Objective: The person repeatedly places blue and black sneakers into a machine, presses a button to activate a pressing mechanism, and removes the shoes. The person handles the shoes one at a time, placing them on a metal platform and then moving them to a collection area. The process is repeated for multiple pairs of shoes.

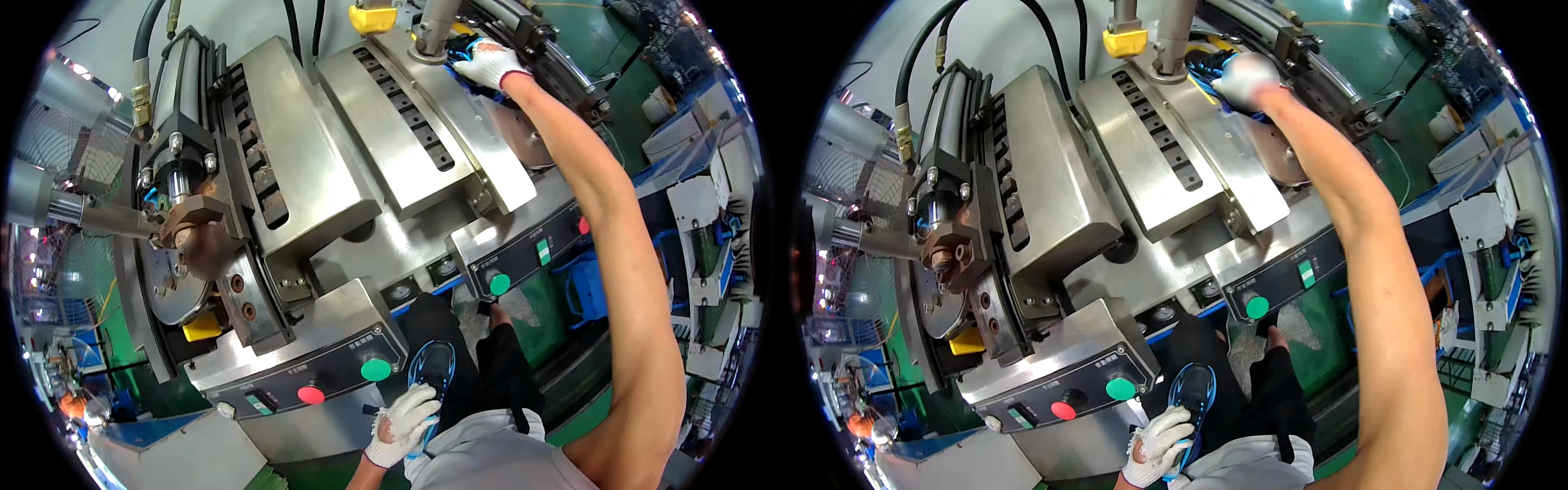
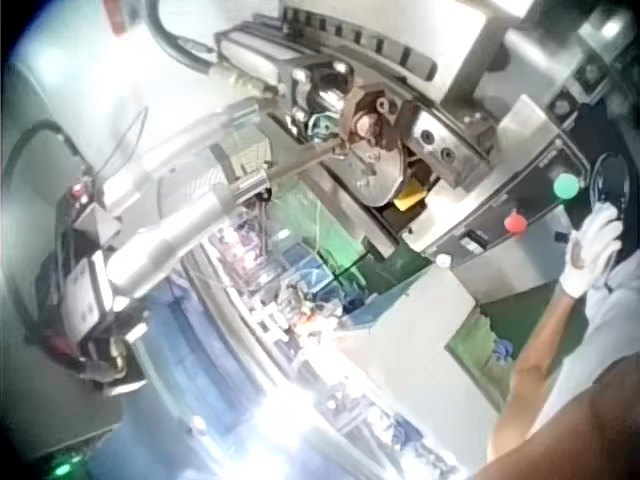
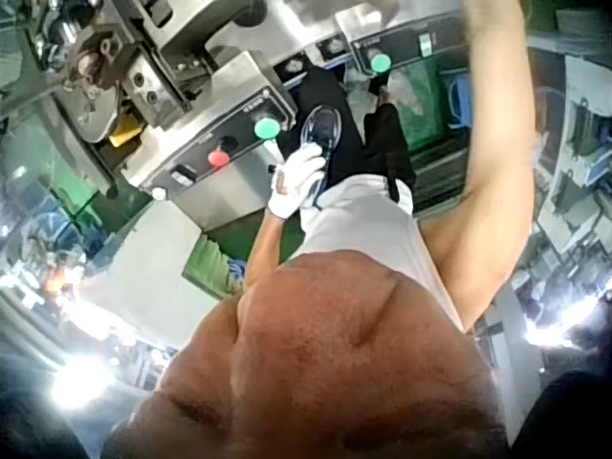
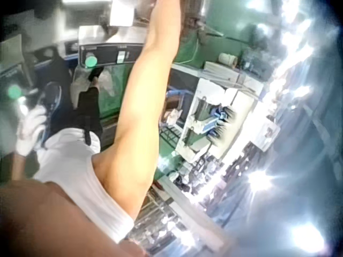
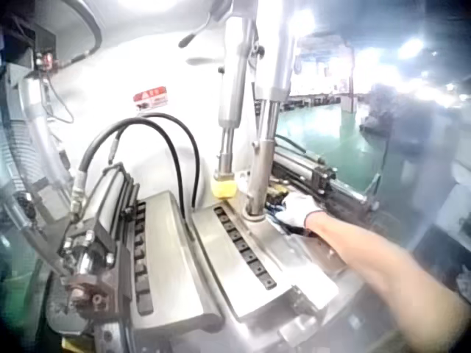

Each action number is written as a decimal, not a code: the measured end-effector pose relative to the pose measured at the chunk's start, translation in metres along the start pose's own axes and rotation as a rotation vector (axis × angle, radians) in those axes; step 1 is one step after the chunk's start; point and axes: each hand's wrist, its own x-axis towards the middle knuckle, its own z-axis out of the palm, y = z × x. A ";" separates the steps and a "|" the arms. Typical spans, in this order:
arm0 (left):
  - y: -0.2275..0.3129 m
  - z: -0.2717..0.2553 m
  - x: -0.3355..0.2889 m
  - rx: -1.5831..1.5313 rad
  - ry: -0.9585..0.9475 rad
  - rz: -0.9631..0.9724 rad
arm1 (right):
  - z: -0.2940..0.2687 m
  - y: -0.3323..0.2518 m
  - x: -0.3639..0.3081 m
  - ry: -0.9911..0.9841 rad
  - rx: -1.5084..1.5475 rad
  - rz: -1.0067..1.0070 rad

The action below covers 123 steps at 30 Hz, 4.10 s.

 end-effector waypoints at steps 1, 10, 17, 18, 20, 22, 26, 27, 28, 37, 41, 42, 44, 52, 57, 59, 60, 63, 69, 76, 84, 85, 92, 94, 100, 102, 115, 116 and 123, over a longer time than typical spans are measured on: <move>0.005 -0.005 0.007 -0.006 -0.025 0.018 | 0.003 0.016 0.009 -0.024 -0.083 -0.045; -0.002 -0.004 0.004 -0.002 0.012 0.043 | -0.079 -0.056 -0.240 0.346 0.490 -0.428; 0.007 0.021 0.009 -0.058 0.100 -0.032 | -0.006 -0.075 -0.388 0.032 0.277 -0.287; 0.016 0.020 0.013 0.023 0.073 -0.076 | -0.007 -0.074 -0.389 0.020 0.311 -0.282; 0.023 0.025 0.019 0.087 0.094 0.029 | -0.002 -0.067 -0.402 0.059 0.518 -0.198; 0.031 0.032 0.028 0.151 0.107 0.083 | -0.032 -0.052 -0.449 -0.008 0.656 -0.144; 0.047 0.068 0.056 0.006 0.132 -0.049 | -0.069 -0.023 -0.591 -0.118 0.926 0.009; 0.066 0.079 0.070 0.077 0.116 0.099 | -0.078 -0.022 -0.625 -0.184 0.981 0.101; 0.094 0.093 0.088 0.144 0.099 0.247 | -0.094 -0.023 -0.653 -0.251 1.036 0.195; 0.281 0.233 0.199 -0.032 -0.259 0.928 | -0.148 0.062 -0.642 0.906 1.209 0.717; 0.289 0.251 0.206 -0.047 -0.366 1.064 | -0.133 0.230 -0.627 0.875 0.299 0.834; 0.275 0.255 0.202 -0.021 -0.401 1.036 | -0.134 0.278 -0.620 0.914 0.345 0.886; 0.238 0.256 0.202 0.081 -0.405 0.948 | -0.158 0.344 -0.588 1.012 0.506 0.949; 0.095 0.208 0.151 0.364 -0.372 0.304 | -0.123 0.549 -0.515 0.752 0.092 1.372; 0.062 0.140 0.081 0.446 -0.188 -0.032 | -0.138 0.649 -0.546 0.041 -0.313 0.558; 0.066 0.120 0.052 0.424 -0.115 -0.196 | -0.133 0.651 -0.543 0.123 -0.128 0.570; 0.070 0.109 0.037 0.418 -0.057 -0.237 | -0.116 0.628 -0.539 0.209 0.115 0.612; 0.028 0.095 -0.031 0.458 0.260 -0.161 | -0.090 0.558 -0.587 0.258 1.212 0.534; -0.050 0.095 -0.226 0.185 0.950 -0.842 | 0.013 0.207 -0.579 -0.271 0.183 0.556; -0.058 0.069 -0.528 0.841 1.097 -1.637 | 0.056 0.076 -0.558 -0.473 0.238 -0.019; -0.102 0.011 -0.626 0.499 0.969 -2.040 | 0.032 0.087 -0.484 -0.721 -0.006 0.043; -0.113 0.006 -0.625 0.432 0.851 -2.149 | 0.033 0.091 -0.477 -0.726 -0.059 0.069; -0.071 0.021 -0.530 0.402 0.866 -1.928 | 0.007 0.012 -0.494 -0.693 0.095 0.004; -0.065 0.049 -0.494 0.549 0.921 -1.679 | 0.000 -0.024 -0.504 -0.673 0.369 -0.073; -0.005 0.040 -0.339 -0.310 1.085 -1.109 | -0.081 -0.213 -0.527 -0.979 0.859 -0.163; 0.025 0.027 -0.269 -0.532 1.235 -0.779 | -0.081 -0.243 -0.522 -1.246 1.094 -0.166; 0.077 -0.220 0.042 0.735 0.595 0.079 | -0.081 -0.150 -0.483 -1.073 2.216 0.436; 0.050 -0.244 0.066 0.732 0.650 0.118 | -0.080 -0.131 -0.484 -0.932 2.231 0.261; -0.059 -0.338 0.210 0.952 0.864 -0.437 | -0.078 -0.060 -0.519 -0.522 2.268 0.737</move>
